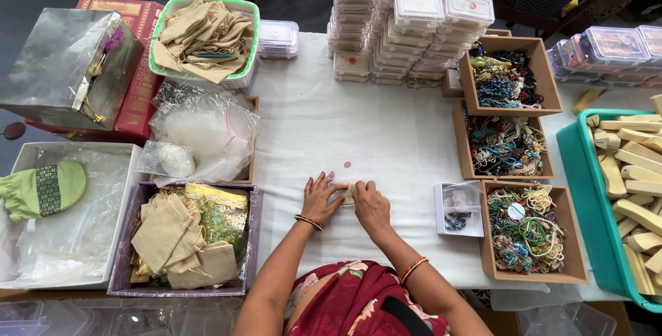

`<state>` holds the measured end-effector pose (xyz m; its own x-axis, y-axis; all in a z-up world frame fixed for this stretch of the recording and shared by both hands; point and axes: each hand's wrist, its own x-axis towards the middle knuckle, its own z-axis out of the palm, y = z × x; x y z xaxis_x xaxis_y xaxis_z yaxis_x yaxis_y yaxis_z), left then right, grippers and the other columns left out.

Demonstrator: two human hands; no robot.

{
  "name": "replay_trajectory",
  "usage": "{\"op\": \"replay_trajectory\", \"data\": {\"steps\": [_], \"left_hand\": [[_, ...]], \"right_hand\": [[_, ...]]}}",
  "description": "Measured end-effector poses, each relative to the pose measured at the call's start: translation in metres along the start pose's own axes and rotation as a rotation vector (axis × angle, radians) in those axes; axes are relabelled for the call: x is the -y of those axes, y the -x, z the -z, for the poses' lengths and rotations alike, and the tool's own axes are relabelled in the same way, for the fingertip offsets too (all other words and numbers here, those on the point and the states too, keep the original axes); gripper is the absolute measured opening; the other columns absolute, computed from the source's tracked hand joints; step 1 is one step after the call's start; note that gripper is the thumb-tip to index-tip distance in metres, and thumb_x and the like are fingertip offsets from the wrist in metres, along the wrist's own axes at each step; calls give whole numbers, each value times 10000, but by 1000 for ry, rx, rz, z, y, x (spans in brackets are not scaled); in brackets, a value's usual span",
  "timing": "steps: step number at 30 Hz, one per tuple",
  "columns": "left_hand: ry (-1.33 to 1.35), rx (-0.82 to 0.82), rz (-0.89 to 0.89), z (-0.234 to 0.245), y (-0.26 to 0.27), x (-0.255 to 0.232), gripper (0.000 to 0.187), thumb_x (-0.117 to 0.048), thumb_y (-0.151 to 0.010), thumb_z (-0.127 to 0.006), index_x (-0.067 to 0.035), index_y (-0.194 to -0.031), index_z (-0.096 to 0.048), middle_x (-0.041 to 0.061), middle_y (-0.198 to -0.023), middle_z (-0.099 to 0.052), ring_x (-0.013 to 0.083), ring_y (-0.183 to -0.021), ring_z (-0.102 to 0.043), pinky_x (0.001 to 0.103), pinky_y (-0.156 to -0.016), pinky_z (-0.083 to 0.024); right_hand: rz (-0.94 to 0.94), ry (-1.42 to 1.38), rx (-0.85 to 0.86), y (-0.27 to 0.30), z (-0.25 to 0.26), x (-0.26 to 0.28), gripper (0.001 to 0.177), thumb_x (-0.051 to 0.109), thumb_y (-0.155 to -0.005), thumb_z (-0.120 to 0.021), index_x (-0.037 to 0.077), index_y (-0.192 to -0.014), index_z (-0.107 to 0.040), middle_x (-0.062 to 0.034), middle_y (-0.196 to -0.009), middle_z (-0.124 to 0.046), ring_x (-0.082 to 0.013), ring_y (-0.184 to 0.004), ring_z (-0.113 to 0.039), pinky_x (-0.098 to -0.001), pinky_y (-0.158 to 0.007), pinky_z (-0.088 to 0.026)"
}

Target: The person straightens a green beaded necklace on a white tablecloth, then folds it and places it into a small plastic bag. The person then puts the bagged necklace into a small beige cloth pouch, ties the pouch closed, and places it into a clear plastic container.

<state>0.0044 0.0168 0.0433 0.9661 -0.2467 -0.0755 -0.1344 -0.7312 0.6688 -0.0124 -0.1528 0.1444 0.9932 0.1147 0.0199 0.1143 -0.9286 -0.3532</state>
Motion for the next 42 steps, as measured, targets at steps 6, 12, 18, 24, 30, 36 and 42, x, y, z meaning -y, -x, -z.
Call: {"op": "replay_trajectory", "data": {"steps": [6, 12, 18, 24, 30, 36, 42], "left_hand": [[-28, 7, 43, 5, 1, -8, 392, -432, -914, -704, -426, -1303, -654, 76, -1544, -456, 252, -1550, -222, 511, -1258, -30], [-27, -31, 23, 3, 2, -9, 432, -425, -891, -712, -368, -1312, -636, 86, -1554, -443, 274, -1531, -227, 519, -1243, -34], [-122, -163, 19, 9, 3, -21, 495, -392, -844, -791, -289, -1292, -605, 130, -1621, -279, 310, -1543, -223, 504, -1242, -169], [-205, -349, -187, -13, 9, -4, 1096, -293, -771, -909, -180, -1627, -235, 48, -1608, -278, 261, -1496, -337, 530, -1268, -257], [-152, -413, -160, 36, 12, -51, 1366, -235, -614, -963, -143, -1601, -23, 250, -1613, -171, 405, -1486, -256, 527, -1186, -274], [27, -322, -84, 1, 0, -14, 1392, -218, -650, -938, -134, -1638, 39, 169, -1511, -392, 326, -1400, -412, 516, -1197, -296], [-53, -189, -214, 38, 20, -44, 859, -455, -713, -896, -237, -1430, -477, 96, -1354, -520, 287, -1342, -475, 519, -1208, -278]], "right_hand": [[422, 67, -207, -8, -23, -35, 321, -7, -820, -630, 48, -1134, -671, -125, -1151, -656, -277, -988, -679, -404, -797, -575], [362, -1, -25, -22, -25, -38, 235, -35, -839, -632, 55, -1043, -707, -85, -1029, -646, -259, -886, -686, -378, -717, -581], [422, 87, -51, -23, -24, -36, 86, -11, -820, -645, 54, -877, -646, -84, -929, -598, -247, -844, -665, -375, -685, -573], [475, 145, -92, -7, -25, -40, 245, 2, -833, -636, 37, -1074, -668, -86, -983, -620, -235, -875, -651, -370, -766, -543], [385, 141, -68, 21, -18, -30, 424, 139, -929, -582, 38, -1340, -607, -105, -1256, -632, -249, -1215, -588, -464, -1048, -393], [320, 212, -26, 26, -16, -24, 534, 264, -904, -611, 54, -1389, -536, -97, -1321, -604, -240, -1291, -514, -596, -1131, -146], [460, 116, -134, 49, -19, -40, 380, 191, -862, -700, 66, -1218, -651, -89, -1270, -659, -233, -1179, -604, -545, -1137, -264]]}}
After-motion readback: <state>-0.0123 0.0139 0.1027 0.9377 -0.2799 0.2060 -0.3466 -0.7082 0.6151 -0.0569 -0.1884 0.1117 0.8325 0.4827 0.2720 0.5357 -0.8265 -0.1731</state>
